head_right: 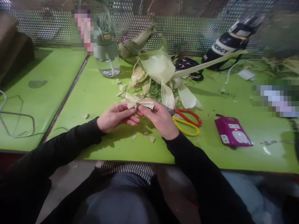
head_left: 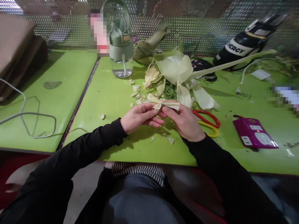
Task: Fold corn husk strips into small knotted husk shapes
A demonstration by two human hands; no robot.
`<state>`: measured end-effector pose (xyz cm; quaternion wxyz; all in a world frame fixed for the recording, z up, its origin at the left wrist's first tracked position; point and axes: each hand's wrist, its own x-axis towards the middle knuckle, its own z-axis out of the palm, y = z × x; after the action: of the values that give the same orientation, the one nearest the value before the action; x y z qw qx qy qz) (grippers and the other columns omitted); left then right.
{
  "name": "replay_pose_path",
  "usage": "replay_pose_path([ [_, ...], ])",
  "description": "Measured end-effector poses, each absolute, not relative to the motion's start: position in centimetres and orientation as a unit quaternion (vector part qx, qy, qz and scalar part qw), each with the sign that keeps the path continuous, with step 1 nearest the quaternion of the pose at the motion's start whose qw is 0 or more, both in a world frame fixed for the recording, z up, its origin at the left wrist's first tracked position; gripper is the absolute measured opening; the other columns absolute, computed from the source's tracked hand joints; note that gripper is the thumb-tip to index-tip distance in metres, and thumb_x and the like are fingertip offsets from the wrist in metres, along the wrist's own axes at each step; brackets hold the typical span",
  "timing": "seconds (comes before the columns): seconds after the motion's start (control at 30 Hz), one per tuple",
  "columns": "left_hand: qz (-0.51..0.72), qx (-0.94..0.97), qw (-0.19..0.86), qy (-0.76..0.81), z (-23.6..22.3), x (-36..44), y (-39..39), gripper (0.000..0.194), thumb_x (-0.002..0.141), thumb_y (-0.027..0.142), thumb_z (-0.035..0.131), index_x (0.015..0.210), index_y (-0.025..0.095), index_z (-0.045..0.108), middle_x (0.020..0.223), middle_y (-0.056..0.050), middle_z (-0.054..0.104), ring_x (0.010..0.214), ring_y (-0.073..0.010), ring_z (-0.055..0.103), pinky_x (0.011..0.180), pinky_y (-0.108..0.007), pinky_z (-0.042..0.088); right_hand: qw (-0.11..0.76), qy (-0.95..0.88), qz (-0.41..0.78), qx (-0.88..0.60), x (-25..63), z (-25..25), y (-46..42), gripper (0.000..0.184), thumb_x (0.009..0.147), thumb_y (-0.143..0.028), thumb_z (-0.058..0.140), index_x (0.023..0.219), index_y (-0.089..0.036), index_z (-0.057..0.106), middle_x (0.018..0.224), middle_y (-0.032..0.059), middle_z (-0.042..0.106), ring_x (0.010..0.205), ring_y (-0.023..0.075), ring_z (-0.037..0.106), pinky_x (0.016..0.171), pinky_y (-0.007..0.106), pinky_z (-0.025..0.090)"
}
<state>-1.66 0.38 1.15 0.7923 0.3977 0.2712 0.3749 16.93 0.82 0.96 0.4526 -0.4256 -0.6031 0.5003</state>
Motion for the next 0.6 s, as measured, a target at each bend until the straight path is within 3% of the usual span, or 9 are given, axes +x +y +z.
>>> replay_pose_path([
  [0.13,0.37,0.411,0.787,0.274,1.1,-1.5,0.2,0.007,0.093,0.016,0.063,0.095,0.01,0.062,0.086,-0.004,0.069,0.069,-0.0088,0.068,0.067,-0.023,0.057,0.476,-0.563,0.547,-0.396,16.8,0.8,0.8,0.027,0.071,-0.039,0.087,0.094,-0.028,0.076,0.084,-0.004,0.072,0.074,0.0121,0.065,0.076,0.029,0.056],
  [0.3,0.381,0.48,0.748,0.254,0.8,-1.6,0.1,0.025,0.089,0.036,0.07,0.09,0.012,0.061,0.074,0.0,0.064,0.061,-0.0073,0.063,0.063,-0.021,0.055,0.502,-0.567,0.537,-0.371,16.7,0.4,0.9,0.028,0.067,-0.038,0.089,0.092,-0.031,0.077,0.096,-0.0033,0.074,0.087,0.0136,0.069,0.083,0.03,0.057],
  [0.43,0.404,0.519,0.712,0.245,0.3,-1.5,0.1,0.035,0.084,0.047,0.073,0.088,0.013,0.063,0.067,0.003,0.06,0.054,-0.0053,0.057,0.055,-0.019,0.05,0.519,-0.618,0.467,-0.361,16.5,0.4,0.5,0.024,0.072,-0.039,0.086,0.093,-0.031,0.077,0.099,-0.0023,0.073,0.091,0.015,0.069,0.086,0.033,0.057],
  [0.6,0.408,0.534,0.699,0.245,0.4,-1.5,-0.1,0.036,0.084,0.049,0.072,0.082,0.013,0.064,0.062,0.005,0.054,0.052,-0.0046,0.052,0.053,-0.018,0.047,0.529,-0.68,0.346,-0.372,16.3,1.4,-0.4,0.015,0.078,-0.036,0.083,0.091,-0.031,0.076,0.099,-0.001,0.075,0.096,0.0175,0.069,0.093,0.038,0.056],
])
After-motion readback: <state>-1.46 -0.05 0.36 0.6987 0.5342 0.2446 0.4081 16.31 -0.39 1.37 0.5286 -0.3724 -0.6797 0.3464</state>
